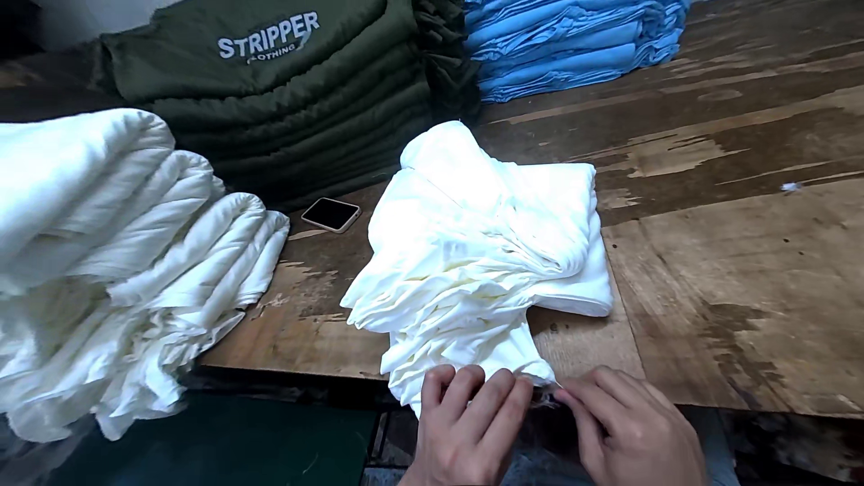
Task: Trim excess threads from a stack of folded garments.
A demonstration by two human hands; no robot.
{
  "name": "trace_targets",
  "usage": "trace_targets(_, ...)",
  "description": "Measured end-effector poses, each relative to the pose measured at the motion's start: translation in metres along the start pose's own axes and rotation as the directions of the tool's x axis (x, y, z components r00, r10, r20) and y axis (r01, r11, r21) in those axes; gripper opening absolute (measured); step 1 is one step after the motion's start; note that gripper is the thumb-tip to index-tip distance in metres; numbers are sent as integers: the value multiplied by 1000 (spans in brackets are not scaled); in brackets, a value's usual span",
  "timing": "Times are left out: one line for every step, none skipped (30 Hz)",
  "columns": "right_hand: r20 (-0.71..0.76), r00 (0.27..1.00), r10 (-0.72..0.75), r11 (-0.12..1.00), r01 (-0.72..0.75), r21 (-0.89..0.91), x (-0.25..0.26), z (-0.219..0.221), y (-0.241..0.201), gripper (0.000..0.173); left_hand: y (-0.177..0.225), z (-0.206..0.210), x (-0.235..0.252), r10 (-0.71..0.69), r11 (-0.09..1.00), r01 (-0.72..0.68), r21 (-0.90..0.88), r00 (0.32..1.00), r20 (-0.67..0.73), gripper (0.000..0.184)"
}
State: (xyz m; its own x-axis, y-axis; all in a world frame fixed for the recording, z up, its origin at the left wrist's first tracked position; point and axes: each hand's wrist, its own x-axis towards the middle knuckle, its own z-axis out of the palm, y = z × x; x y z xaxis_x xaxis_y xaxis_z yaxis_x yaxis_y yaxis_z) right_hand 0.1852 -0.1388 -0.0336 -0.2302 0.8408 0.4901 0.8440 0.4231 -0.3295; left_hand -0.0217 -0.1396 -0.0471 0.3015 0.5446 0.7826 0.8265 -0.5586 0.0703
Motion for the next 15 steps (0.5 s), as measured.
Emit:
trace_targets(13,1000,2,1000,-2,14,-3,-5,1,25,1,0,0,9,1000,-9,-3,1000,5,22)
trace_targets(26,1000,6,999,-7,33,-6,-9,2,24,2,2,0,21,1000,-21,-6,1000,12,23)
trace_targets(35,999,12,998,-14,54,-8,-13,2,23,3,4,0,34,999,-34,-9,999,25,24)
trace_targets(41,999,20,997,-23,76,-9,-16,1,22,4,6,0,47,999,-46,-14,998,36,25)
trace_targets(41,999,26,995,-30,99,-10,-18,0,21,5,10,1,59,998,-58,-18,997,46,26)
trace_targets(47,998,32,993,-37,116,-9,-19,0,20,5,13,1,68,998,-67,-21,996,56,26)
trace_targets(68,997,37,992,-45,119,-9,-20,-1,20,5,15,1,72,997,-71,-23,996,59,26)
trace_targets(114,993,44,993,-56,104,-9,-22,0,20,5,17,1,72,997,-71,-22,996,57,25)
trace_targets(187,981,55,995,-70,72,-8,-24,-1,21,4,18,2,71,997,-70,-21,996,53,25)
trace_targets(270,960,71,996,-84,37,-6,-27,-1,24,3,17,2,69,997,-68,-24,997,45,24)
trace_targets(329,940,89,995,-97,8,-5,-28,-1,33,3,16,1,63,998,-62,-30,997,36,23)
trace_targets(337,935,107,994,-110,-9,-4,-27,-1,42,2,14,1,54,998,-53,-40,998,30,22)
trace_targets(294,949,117,993,-118,-15,-4,-24,-1,48,1,12,0,40,998,-39,-48,999,27,21)
trace_targets(224,967,121,993,-122,-11,-3,-21,-1,52,0,11,0,12,998,-11,-55,1000,23,20)
trace_targets(150,981,121,993,-122,-5,0,-16,-2,57,-1,9,-1,-32,997,33,-65,999,21,18)
